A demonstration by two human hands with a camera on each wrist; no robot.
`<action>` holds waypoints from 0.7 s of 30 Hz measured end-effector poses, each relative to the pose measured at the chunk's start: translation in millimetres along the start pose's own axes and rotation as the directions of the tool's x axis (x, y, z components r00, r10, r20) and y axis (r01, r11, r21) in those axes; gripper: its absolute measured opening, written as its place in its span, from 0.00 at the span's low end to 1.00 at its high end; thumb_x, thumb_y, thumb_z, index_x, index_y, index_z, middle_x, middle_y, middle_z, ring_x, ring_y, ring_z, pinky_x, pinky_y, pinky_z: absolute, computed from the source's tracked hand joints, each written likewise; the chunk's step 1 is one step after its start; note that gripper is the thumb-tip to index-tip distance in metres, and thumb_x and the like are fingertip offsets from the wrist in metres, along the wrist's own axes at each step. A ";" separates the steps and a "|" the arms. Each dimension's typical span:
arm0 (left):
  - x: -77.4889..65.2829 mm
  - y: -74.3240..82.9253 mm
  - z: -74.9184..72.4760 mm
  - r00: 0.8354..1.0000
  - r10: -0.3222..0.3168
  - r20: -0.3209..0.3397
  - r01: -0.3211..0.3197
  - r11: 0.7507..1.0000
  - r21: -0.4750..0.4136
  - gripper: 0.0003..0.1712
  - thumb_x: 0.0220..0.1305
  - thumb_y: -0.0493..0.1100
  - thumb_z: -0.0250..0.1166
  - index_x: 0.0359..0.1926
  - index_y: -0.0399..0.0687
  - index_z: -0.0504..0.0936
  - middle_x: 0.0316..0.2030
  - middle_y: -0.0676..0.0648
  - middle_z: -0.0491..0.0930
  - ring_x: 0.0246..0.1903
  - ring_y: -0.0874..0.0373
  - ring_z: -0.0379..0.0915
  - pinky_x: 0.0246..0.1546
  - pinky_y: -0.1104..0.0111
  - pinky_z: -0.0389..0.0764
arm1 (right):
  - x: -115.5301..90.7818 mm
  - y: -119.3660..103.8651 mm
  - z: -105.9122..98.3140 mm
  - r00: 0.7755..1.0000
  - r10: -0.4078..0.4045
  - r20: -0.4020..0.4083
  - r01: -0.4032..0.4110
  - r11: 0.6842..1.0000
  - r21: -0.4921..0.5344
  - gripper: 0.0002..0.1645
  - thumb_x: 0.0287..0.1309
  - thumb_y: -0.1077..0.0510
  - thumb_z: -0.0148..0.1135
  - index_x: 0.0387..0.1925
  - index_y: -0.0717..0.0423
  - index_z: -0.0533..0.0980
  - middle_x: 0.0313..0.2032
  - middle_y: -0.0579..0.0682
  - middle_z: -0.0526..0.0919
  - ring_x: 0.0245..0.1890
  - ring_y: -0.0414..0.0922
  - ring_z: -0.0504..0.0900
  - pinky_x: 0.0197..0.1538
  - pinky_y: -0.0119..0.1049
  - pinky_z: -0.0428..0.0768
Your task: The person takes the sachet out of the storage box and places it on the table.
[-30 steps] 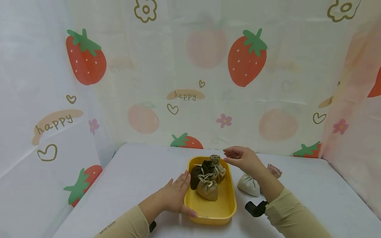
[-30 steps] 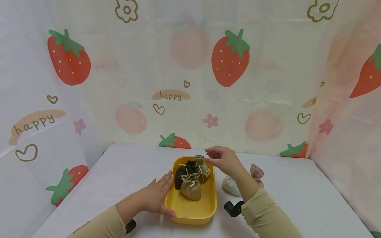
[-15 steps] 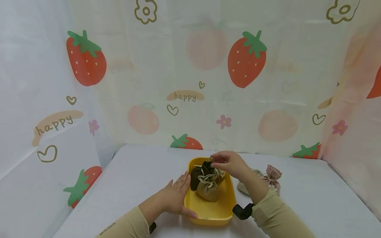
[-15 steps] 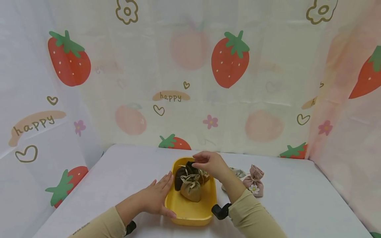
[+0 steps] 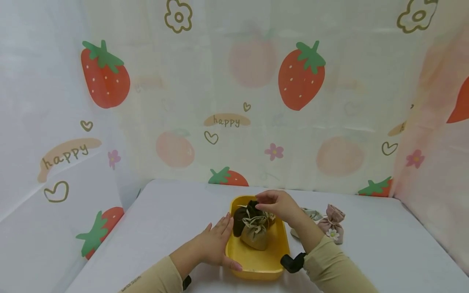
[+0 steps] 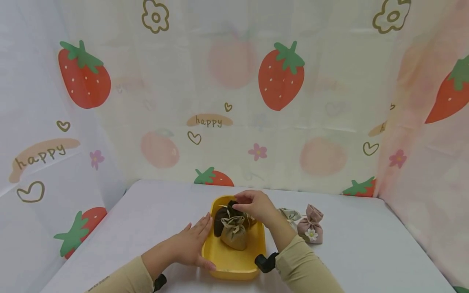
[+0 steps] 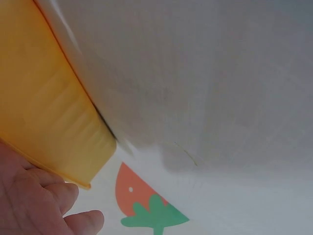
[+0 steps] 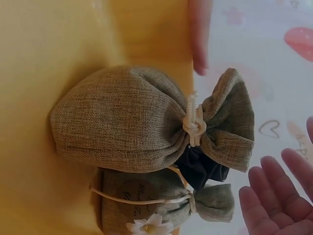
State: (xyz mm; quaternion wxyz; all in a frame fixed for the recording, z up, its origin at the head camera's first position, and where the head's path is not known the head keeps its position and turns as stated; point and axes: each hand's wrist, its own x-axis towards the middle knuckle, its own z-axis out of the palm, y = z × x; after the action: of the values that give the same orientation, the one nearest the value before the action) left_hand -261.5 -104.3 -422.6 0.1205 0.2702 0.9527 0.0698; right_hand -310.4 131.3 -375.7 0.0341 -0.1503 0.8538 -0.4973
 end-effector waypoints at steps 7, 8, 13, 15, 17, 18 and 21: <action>-1.5 -0.1 0.5 1.000 0.001 -0.002 0.000 1.000 0.006 0.73 0.34 0.84 0.51 0.71 0.42 0.38 0.71 0.43 0.31 0.70 0.51 0.30 0.63 0.46 0.48 | 4.0 2.0 4.5 0.996 0.022 0.090 -0.017 0.998 -0.053 0.18 0.52 0.54 0.66 0.46 0.53 0.79 0.44 0.50 0.82 0.45 0.45 0.79 0.49 0.43 0.76; -1.6 -0.1 0.6 1.000 0.002 -0.003 -0.002 1.000 0.007 0.73 0.34 0.84 0.51 0.71 0.42 0.38 0.71 0.43 0.31 0.70 0.51 0.30 0.62 0.45 0.48 | 4.4 2.3 4.8 0.994 0.019 0.110 -0.012 0.998 -0.062 0.18 0.52 0.54 0.66 0.46 0.54 0.79 0.44 0.50 0.82 0.45 0.45 0.79 0.49 0.43 0.76; -1.9 0.1 0.0 1.000 0.008 -0.005 -0.008 1.000 0.001 0.73 0.36 0.83 0.52 0.71 0.41 0.39 0.71 0.43 0.31 0.70 0.50 0.31 0.62 0.45 0.48 | 6.9 5.5 4.7 0.974 0.022 0.227 0.000 0.995 -0.095 0.21 0.50 0.52 0.67 0.47 0.56 0.79 0.44 0.51 0.82 0.43 0.44 0.80 0.49 0.42 0.76; -1.9 0.4 -0.7 1.000 0.009 -0.004 -0.009 1.000 -0.002 0.72 0.36 0.83 0.52 0.71 0.41 0.38 0.71 0.43 0.31 0.70 0.50 0.32 0.62 0.45 0.48 | 7.5 7.2 4.4 0.964 0.020 0.267 0.009 0.994 -0.109 0.22 0.49 0.52 0.68 0.47 0.57 0.79 0.44 0.51 0.82 0.43 0.44 0.80 0.48 0.41 0.76; -2.0 0.5 -1.4 1.000 0.010 -0.001 -0.010 1.000 -0.005 0.72 0.37 0.83 0.52 0.71 0.41 0.38 0.71 0.43 0.31 0.70 0.50 0.31 0.62 0.45 0.48 | 7.8 8.5 3.8 0.956 0.016 0.293 0.023 0.991 -0.129 0.22 0.49 0.53 0.68 0.47 0.57 0.79 0.45 0.51 0.82 0.45 0.45 0.79 0.48 0.40 0.76; -1.9 0.5 -1.7 1.000 0.011 0.000 -0.011 1.000 -0.006 0.72 0.37 0.83 0.52 0.71 0.41 0.38 0.71 0.43 0.30 0.70 0.50 0.31 0.62 0.45 0.48 | 8.0 9.2 3.4 0.954 0.006 0.300 0.039 0.989 -0.144 0.22 0.49 0.54 0.68 0.47 0.58 0.79 0.45 0.51 0.82 0.46 0.46 0.79 0.48 0.40 0.77; -2.3 1.0 -3.6 1.000 0.016 0.001 -0.016 1.000 -0.001 0.72 0.37 0.83 0.52 0.71 0.41 0.38 0.71 0.43 0.30 0.70 0.50 0.30 0.62 0.45 0.48 | 8.7 10.9 1.4 0.952 0.003 0.306 0.057 0.980 -0.188 0.19 0.49 0.57 0.68 0.45 0.56 0.80 0.44 0.50 0.82 0.44 0.45 0.79 0.45 0.38 0.78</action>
State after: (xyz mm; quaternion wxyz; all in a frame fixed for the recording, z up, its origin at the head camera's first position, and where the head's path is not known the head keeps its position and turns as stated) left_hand -260.0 -104.9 -418.4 0.1204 0.2778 0.9504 0.0710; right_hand -320.8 132.5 -384.9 0.1438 -0.2395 0.8807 -0.3824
